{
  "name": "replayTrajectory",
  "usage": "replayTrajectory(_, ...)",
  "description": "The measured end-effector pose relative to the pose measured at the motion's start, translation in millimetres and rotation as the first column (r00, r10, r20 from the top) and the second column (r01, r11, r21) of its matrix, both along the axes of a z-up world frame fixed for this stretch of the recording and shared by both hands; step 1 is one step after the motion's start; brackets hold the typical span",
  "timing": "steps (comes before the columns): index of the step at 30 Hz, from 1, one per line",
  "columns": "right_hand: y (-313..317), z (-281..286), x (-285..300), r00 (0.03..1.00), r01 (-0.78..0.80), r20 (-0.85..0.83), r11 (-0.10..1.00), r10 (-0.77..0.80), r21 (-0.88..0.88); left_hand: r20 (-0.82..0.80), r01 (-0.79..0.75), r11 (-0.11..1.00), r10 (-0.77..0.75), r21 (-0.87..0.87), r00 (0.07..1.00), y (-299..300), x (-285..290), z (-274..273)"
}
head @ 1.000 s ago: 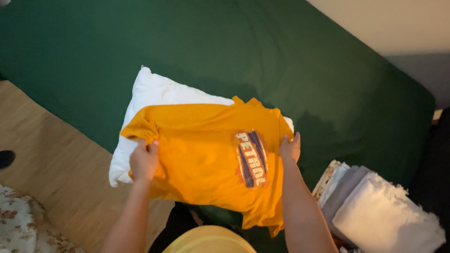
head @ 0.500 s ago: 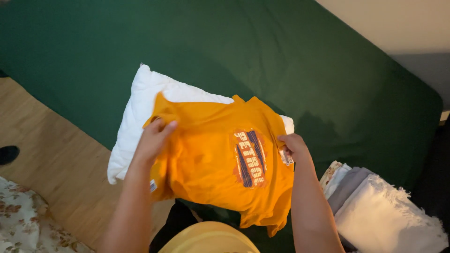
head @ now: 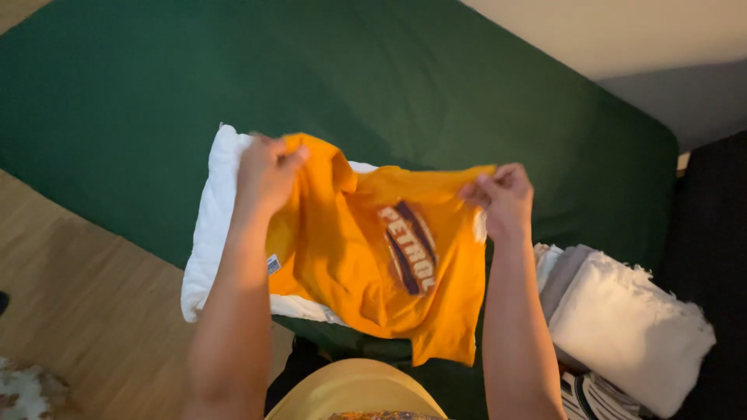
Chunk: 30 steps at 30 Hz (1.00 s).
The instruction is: The person folds a striped t-shirt and a yellow t-shirt on a bed. They smooth out each shirt, fold the sides inward, and then fold the bottom up to create a neat stack.
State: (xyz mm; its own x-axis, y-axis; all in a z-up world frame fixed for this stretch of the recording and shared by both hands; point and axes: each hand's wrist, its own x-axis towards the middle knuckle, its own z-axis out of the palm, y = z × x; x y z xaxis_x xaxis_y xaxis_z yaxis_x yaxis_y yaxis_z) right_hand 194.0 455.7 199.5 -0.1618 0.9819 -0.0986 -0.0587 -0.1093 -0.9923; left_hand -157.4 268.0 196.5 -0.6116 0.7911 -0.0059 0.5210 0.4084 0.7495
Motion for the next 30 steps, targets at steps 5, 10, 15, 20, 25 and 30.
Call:
replayTrajectory(5, 10.3, 78.0, 23.1, 0.917, 0.341, -0.345, 0.841, -0.200, 0.420, 0.330, -0.415, 0.633, 0.255, 0.654, 0.909, -4.9, -54.5, 55.5)
replayTrajectory(10, 22.9, 86.7, 58.8, 0.687, 0.480, -0.724, 0.790, -0.068, 0.381, 0.659, -0.627, 0.201, -0.233, 0.752, 0.716, -30.8, -80.5, 88.4)
replayTrajectory(15, -0.6, 24.1, 58.3, 0.794, 0.561, -0.453, 0.776, -0.406, 0.287, 0.849, -0.784, 0.546, 0.227, 0.295, 0.477, -47.4, -87.5, 40.6)
replayTrajectory(20, -31.4, -96.9, 118.8, 0.735, 0.616, 0.117, 0.730, -0.668, 0.296, 0.657, -0.758, 0.651, 0.551, 0.046, 0.514, -104.4, -122.8, -81.3)
replayTrajectory(25, -45.0, -300.8, 215.3, 0.432, 0.403, 0.734, 0.840, -0.524, 0.362, -0.252, -0.087, 0.532, -0.245, -0.842, 0.936, -181.1, -138.6, -247.6)
replayTrajectory(30, -123.8, -203.8, 78.6, -0.041, -0.116, 0.913, 0.910, -0.405, 0.398, -0.562, -0.283, 0.951, 0.170, -0.120, 0.809, -130.4, -7.9, -136.4)
